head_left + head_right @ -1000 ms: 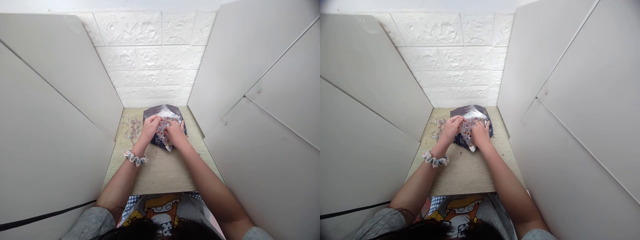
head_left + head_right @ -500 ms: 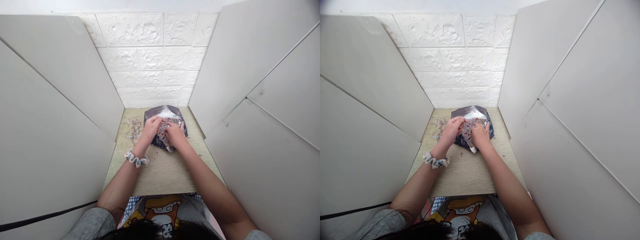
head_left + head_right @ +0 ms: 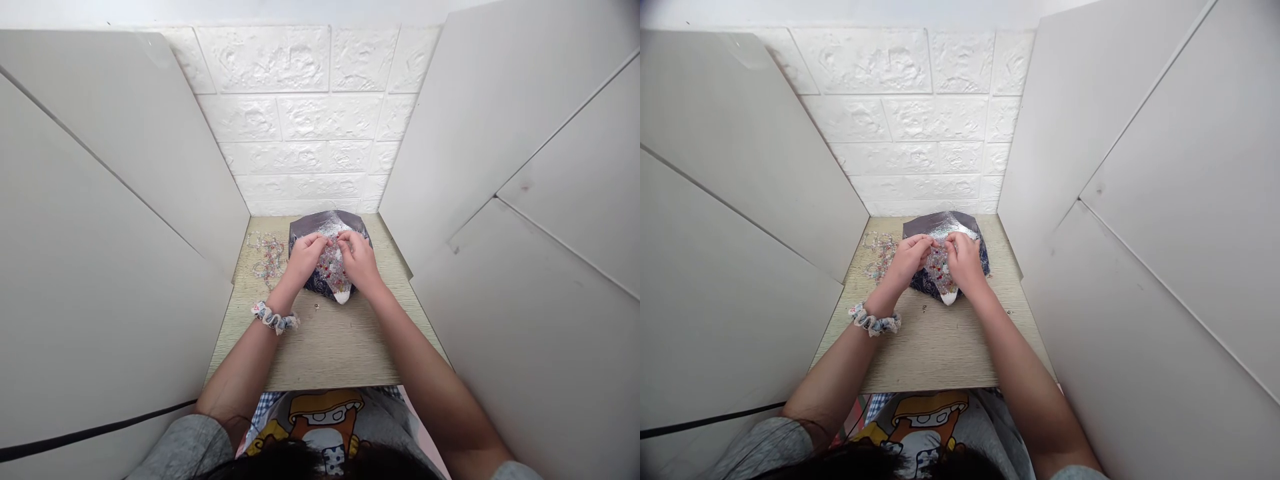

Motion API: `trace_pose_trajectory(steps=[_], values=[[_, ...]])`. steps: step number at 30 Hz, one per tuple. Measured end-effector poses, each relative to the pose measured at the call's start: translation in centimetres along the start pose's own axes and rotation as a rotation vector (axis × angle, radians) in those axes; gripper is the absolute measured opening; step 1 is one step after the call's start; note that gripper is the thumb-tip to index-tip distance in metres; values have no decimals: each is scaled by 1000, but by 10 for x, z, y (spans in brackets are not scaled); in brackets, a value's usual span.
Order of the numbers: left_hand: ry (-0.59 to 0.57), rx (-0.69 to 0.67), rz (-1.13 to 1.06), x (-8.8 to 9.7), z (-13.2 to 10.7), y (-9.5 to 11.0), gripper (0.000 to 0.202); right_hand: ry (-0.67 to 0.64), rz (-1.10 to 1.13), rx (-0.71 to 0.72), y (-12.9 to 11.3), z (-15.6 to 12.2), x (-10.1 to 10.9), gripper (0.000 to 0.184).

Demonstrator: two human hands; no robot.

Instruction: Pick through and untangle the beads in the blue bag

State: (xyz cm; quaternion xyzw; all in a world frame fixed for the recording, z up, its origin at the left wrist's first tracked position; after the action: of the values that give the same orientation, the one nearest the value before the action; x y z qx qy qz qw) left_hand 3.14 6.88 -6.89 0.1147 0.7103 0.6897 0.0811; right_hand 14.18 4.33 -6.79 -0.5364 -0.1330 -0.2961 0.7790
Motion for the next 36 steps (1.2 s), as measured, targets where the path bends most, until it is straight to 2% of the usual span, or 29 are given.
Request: trace_pose_trajectory(steps=[2,5,7,9,17,26,36], values=[[-23,7,1,-2,-1,0,16,30,303,-48,5,1,1,19],[-59,2,4,-6,-2,0,15,-51,777,-180,11,0,-16,21],[-68,-9,-3,-7,-2,2,15,-101,976,-251,11,-2,-26,23],[-66,-18,-16,-7,-3,4,15,-118,1068,-288,9,-4,-30,23],[-75,-33,30,-8,-4,6,17,-131,1102,-278,6,-5,-27,22],[-39,-74,174,-5,-6,10,20,-77,1061,-276,7,-4,-22,23],[-69,-118,179,-10,-5,11,23,-55,1100,-268,9,-3,-20,21]])
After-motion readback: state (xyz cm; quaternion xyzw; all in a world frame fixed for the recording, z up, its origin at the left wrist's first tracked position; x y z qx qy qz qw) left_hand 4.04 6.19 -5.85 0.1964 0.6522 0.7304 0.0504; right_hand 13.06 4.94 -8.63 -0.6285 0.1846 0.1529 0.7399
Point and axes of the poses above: each hand's wrist, its own z-axis towards the middle knuckle, its own x-axis out of the back of the hand, y = z × x, the point moved 9 cm from there along z, towards the middle knuckle, and after that the axes turned 3 degrees about x, right-handed, at the moved point
